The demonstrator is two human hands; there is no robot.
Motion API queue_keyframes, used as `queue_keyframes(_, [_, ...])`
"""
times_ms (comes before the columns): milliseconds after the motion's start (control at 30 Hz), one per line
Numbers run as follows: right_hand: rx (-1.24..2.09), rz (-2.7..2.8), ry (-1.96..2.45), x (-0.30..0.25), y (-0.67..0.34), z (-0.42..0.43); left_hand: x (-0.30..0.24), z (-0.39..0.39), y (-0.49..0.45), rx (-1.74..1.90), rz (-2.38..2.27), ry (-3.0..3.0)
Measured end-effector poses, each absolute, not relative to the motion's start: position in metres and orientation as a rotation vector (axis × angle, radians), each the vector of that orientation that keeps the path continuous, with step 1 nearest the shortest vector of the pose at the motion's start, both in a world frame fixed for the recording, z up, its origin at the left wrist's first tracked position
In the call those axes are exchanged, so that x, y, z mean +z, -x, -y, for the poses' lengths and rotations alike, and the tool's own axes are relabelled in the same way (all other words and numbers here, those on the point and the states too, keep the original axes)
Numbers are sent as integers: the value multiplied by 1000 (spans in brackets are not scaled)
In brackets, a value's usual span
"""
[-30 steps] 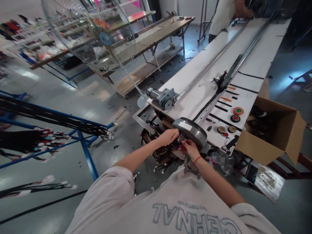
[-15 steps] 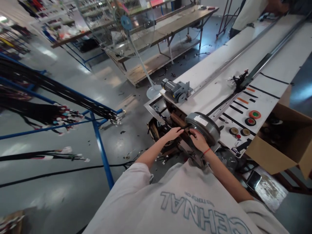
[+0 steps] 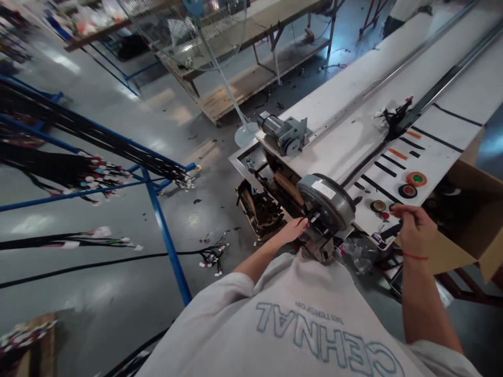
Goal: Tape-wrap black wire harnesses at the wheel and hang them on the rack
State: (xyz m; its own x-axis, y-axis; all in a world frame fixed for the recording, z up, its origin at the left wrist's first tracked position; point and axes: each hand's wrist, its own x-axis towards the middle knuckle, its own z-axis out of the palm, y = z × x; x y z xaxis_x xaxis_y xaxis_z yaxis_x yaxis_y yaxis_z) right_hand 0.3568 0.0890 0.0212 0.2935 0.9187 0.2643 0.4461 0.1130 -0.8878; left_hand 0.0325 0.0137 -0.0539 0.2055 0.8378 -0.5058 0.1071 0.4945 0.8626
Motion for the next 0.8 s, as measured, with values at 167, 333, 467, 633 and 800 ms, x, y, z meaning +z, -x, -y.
queue_keyframes(167, [308, 1470, 2046, -14, -422, -177, -52, -14, -33, 553, -1403, -948])
queue_keyframes(333, [348, 1601, 2344, -19, -458, -241, -50, -16, -34, 419, -1636, -1314])
queue_keyframes(467, [408, 1763, 2530, -25, -456, -261, -46, -11, -39, 285, -1804, -1479])
queue_keyframes(633, [361, 1860, 2573, -35, -446, -257, -50, 0, -35, 307, -1773, -1403])
queue_keyframes(800, [325, 1851, 2598, -35, -439, -253, -42, 17, -17, 473, -1590, -1278])
